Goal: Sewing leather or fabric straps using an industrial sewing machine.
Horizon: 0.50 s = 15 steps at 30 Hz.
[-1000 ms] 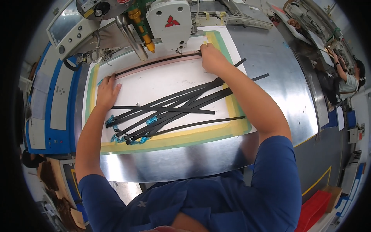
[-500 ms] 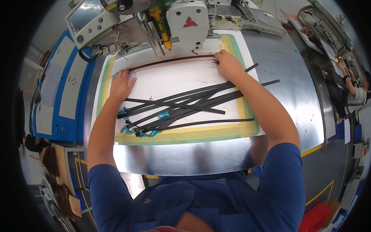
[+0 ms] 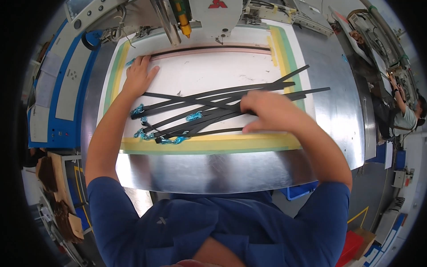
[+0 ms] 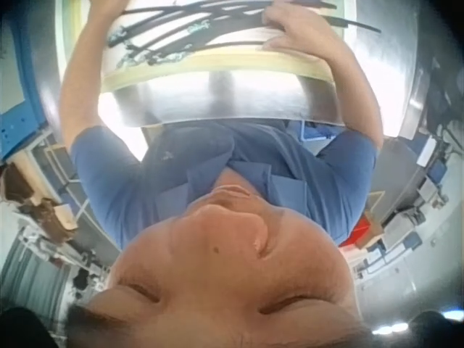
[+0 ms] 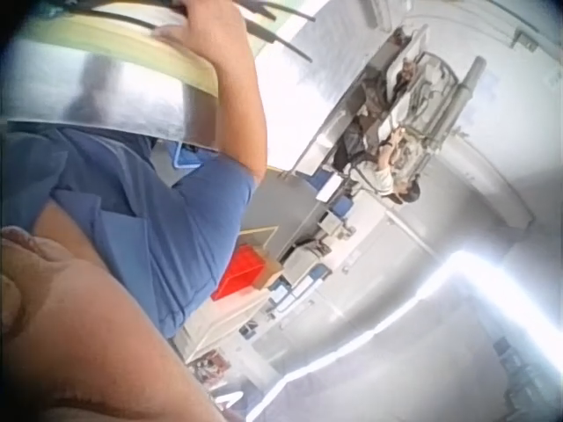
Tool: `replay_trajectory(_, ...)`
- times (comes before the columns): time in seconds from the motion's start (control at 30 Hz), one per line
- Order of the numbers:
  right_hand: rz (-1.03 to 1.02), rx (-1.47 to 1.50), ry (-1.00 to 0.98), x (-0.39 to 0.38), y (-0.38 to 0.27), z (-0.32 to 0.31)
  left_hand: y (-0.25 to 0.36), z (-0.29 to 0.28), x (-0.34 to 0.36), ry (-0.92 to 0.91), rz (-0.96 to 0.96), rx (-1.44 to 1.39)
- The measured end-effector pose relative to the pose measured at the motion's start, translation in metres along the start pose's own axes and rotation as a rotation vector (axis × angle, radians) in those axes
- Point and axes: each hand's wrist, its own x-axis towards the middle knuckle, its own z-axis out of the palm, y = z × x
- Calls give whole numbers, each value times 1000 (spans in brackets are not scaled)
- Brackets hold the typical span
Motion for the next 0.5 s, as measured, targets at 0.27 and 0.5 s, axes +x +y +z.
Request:
replay_trajectory(0.27, 37, -155, 47, 25, -42, 54, -27, -2, 5, -129, -41, -617)
replay_trajectory(0.5, 139, -18, 161, 37, -23, 71, -19, -44, -81, -330, 166, -601)
